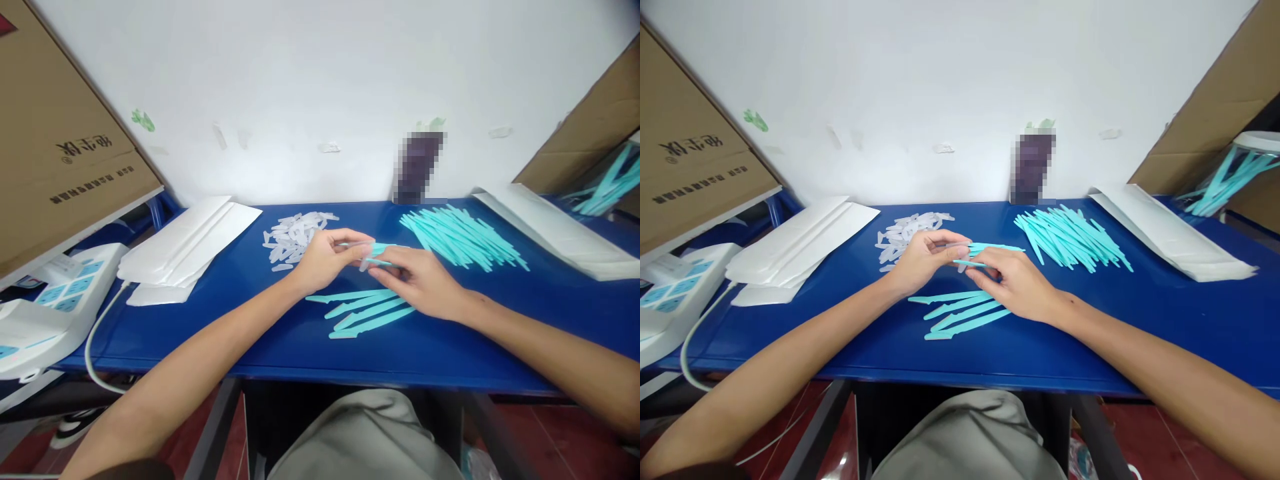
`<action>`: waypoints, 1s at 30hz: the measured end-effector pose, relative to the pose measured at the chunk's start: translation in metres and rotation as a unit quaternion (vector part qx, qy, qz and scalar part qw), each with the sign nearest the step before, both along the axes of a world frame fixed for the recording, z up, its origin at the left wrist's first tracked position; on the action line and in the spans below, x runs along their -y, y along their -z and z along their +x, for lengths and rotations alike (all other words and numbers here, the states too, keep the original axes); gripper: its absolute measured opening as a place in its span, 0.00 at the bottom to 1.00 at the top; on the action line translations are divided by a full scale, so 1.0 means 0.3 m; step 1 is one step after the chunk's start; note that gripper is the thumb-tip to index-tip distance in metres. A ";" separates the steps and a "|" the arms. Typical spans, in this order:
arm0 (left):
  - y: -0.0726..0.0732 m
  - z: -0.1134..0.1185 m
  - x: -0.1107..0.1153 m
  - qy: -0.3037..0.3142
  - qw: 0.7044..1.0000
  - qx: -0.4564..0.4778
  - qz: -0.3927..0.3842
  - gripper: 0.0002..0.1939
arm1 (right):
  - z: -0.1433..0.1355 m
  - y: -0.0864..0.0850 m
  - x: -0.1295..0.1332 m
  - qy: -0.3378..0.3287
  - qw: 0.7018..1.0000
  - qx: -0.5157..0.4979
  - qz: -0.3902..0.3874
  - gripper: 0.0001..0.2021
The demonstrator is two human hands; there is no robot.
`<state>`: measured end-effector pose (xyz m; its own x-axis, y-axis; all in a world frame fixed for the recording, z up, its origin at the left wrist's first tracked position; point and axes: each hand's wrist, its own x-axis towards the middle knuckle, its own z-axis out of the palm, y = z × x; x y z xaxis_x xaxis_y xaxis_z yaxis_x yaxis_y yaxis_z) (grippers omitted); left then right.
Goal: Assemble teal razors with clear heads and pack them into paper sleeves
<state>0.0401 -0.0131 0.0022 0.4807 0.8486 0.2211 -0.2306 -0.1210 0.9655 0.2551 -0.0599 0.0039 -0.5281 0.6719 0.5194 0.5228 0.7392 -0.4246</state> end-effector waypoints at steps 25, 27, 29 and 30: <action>0.012 -0.036 -0.036 -0.072 0.997 -0.021 0.016 0.22 | 0.040 -0.011 -0.015 0.115 0.990 0.052 0.066 0.15; 0.013 -0.037 -0.035 -0.077 0.996 -0.029 0.033 0.20 | 0.042 -0.010 -0.017 0.116 0.990 0.051 0.067 0.14; 0.012 -0.038 -0.035 -0.084 0.995 -0.035 0.038 0.20 | 0.044 -0.009 -0.019 0.118 0.989 0.051 0.072 0.13; 0.011 -0.037 -0.034 -0.085 0.995 -0.038 0.037 0.20 | 0.044 -0.008 -0.020 0.119 0.989 0.051 0.076 0.13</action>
<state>0.0289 -0.0029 -0.0012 0.3492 0.9016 0.2552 -0.1273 -0.2242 0.9662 0.2683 -0.0541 0.0063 -0.4200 0.7020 0.5751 0.7239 0.6414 -0.2542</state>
